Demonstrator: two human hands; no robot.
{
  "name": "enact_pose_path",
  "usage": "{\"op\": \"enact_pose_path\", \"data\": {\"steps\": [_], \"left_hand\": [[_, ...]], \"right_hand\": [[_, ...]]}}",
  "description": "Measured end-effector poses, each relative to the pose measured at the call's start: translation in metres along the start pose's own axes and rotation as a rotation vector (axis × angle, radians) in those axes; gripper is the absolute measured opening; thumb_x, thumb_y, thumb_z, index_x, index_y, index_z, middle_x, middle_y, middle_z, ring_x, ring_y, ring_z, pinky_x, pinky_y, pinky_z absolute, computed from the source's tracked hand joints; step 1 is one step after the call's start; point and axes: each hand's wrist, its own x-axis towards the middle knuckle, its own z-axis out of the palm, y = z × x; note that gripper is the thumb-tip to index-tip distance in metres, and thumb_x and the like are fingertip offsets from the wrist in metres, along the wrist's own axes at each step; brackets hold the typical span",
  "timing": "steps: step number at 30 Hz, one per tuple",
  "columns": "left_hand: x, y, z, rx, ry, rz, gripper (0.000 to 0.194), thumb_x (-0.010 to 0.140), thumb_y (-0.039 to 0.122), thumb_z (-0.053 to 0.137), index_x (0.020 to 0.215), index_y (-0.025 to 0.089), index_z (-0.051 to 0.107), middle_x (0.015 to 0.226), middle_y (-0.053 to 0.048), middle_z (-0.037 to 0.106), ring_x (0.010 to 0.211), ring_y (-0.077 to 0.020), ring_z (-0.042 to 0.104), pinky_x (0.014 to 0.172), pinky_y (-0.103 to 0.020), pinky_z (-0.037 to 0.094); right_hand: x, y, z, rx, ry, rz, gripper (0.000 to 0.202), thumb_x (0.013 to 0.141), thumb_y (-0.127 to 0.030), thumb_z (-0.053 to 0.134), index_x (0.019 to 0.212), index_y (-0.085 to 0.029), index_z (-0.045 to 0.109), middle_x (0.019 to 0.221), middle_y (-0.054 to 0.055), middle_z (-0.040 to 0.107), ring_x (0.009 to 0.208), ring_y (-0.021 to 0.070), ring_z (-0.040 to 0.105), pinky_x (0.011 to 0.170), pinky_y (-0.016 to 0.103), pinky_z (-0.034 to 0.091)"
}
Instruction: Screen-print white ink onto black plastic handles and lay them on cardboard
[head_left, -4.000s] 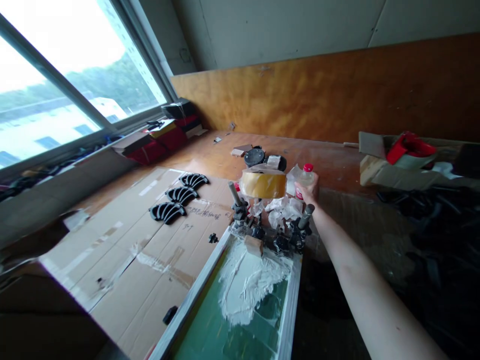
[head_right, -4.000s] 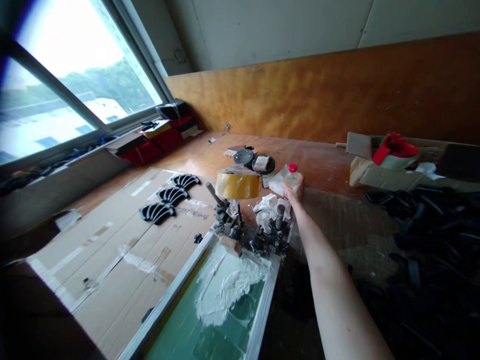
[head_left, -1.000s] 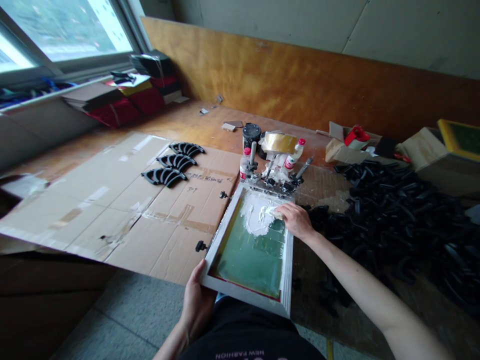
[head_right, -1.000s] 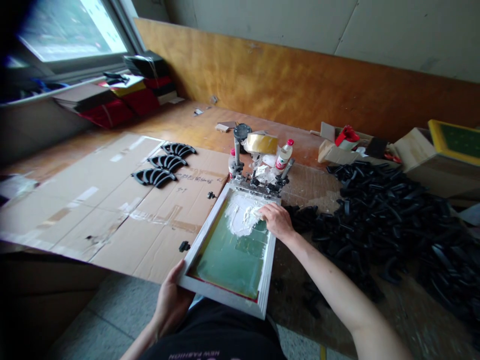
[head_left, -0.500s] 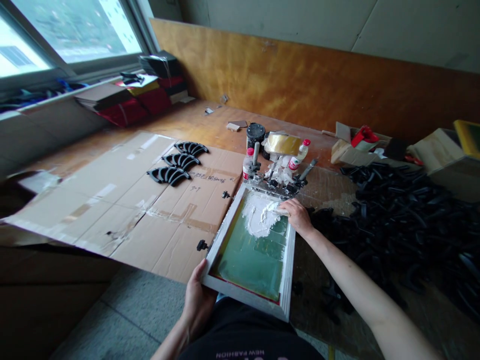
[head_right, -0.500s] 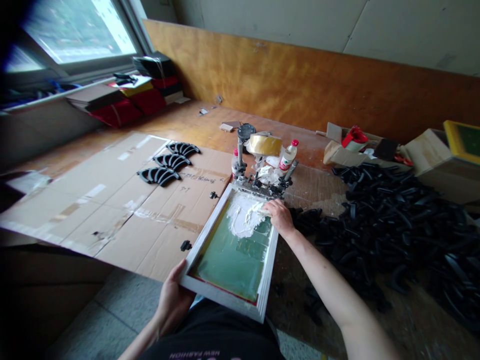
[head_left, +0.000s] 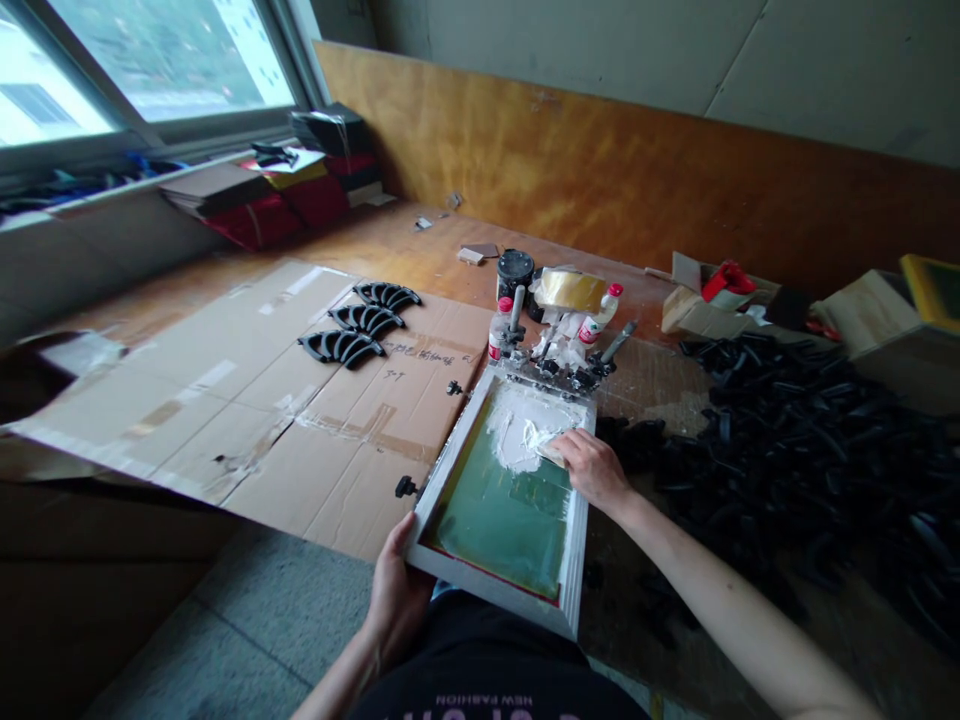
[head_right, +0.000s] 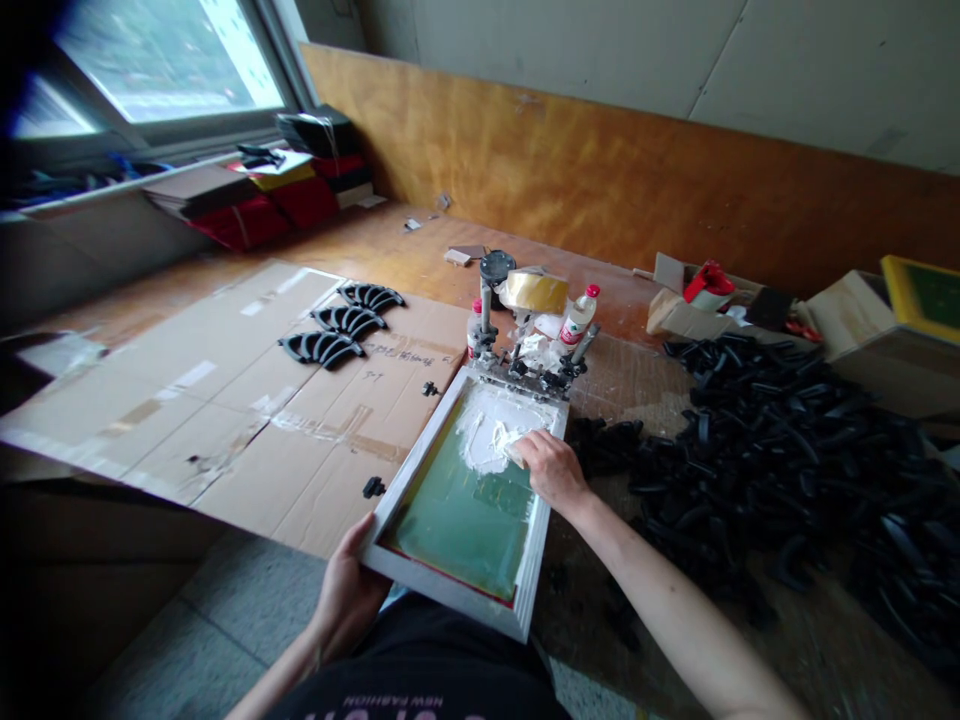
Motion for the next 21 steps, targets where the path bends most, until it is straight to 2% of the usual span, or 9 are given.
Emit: {"op": "enact_pose_path", "data": {"steps": [4,8,12,16,18,21], "left_hand": [[0.001,0.0,-0.001,0.002,-0.025,0.004,0.017,0.082,0.019,0.059,0.097,0.012,0.064,0.071,-0.004,0.069,0.053,-0.0152,0.065,0.051,-0.025,0.055],[-0.004,0.002,0.001,0.009,-0.018,0.014,0.022,0.083,0.019,0.058,0.103,0.013,0.063,0.068,-0.002,0.068,0.052,-0.0146,0.064,0.05,-0.024,0.054],[-0.007,0.003,0.003,0.014,-0.024,0.011,0.026,0.083,0.018,0.057,0.107,0.012,0.063,0.069,-0.003,0.068,0.052,-0.015,0.064,0.049,-0.024,0.054],[-0.008,0.003,0.004,0.013,-0.019,0.013,0.024,0.083,0.018,0.057,0.105,0.012,0.063,0.068,-0.003,0.068,0.053,-0.0158,0.065,0.05,-0.025,0.054],[-0.007,0.003,0.004,0.012,-0.009,0.01,0.023,0.083,0.018,0.057,0.104,0.011,0.063,0.069,-0.004,0.068,0.054,-0.0159,0.065,0.051,-0.025,0.055],[-0.005,0.003,0.004,0.01,0.0,0.007,0.019,0.083,0.018,0.057,0.099,0.011,0.064,0.071,-0.004,0.069,0.055,-0.0158,0.065,0.054,-0.026,0.056]], "right_hand": [[0.021,-0.001,0.016,-0.123,-0.001,0.11,0.025,0.086,-0.003,0.045,0.088,-0.018,0.065,0.089,0.007,0.063,0.089,0.0204,0.053,0.077,0.029,0.04],[0.034,0.005,0.008,-0.128,0.004,0.138,0.026,0.085,-0.003,0.044,0.091,-0.019,0.064,0.091,0.007,0.063,0.091,0.0199,0.053,0.077,0.029,0.039],[0.006,-0.015,-0.006,-0.125,-0.002,0.067,0.023,0.087,-0.005,0.045,0.089,-0.019,0.063,0.087,0.006,0.061,0.085,0.0193,0.053,0.075,0.029,0.039],[-0.023,-0.042,-0.001,-0.136,-0.05,-0.04,0.021,0.086,-0.005,0.047,0.085,-0.019,0.062,0.081,0.006,0.059,0.08,0.0199,0.051,0.071,0.031,0.038],[-0.025,-0.048,0.007,-0.162,-0.048,-0.044,0.02,0.085,-0.005,0.047,0.082,-0.02,0.061,0.08,0.006,0.058,0.079,0.0203,0.05,0.069,0.032,0.038],[-0.011,-0.045,0.021,-0.219,-0.037,-0.015,0.018,0.086,-0.007,0.048,0.08,-0.019,0.059,0.081,0.007,0.059,0.08,0.0207,0.051,0.069,0.032,0.038]]}}
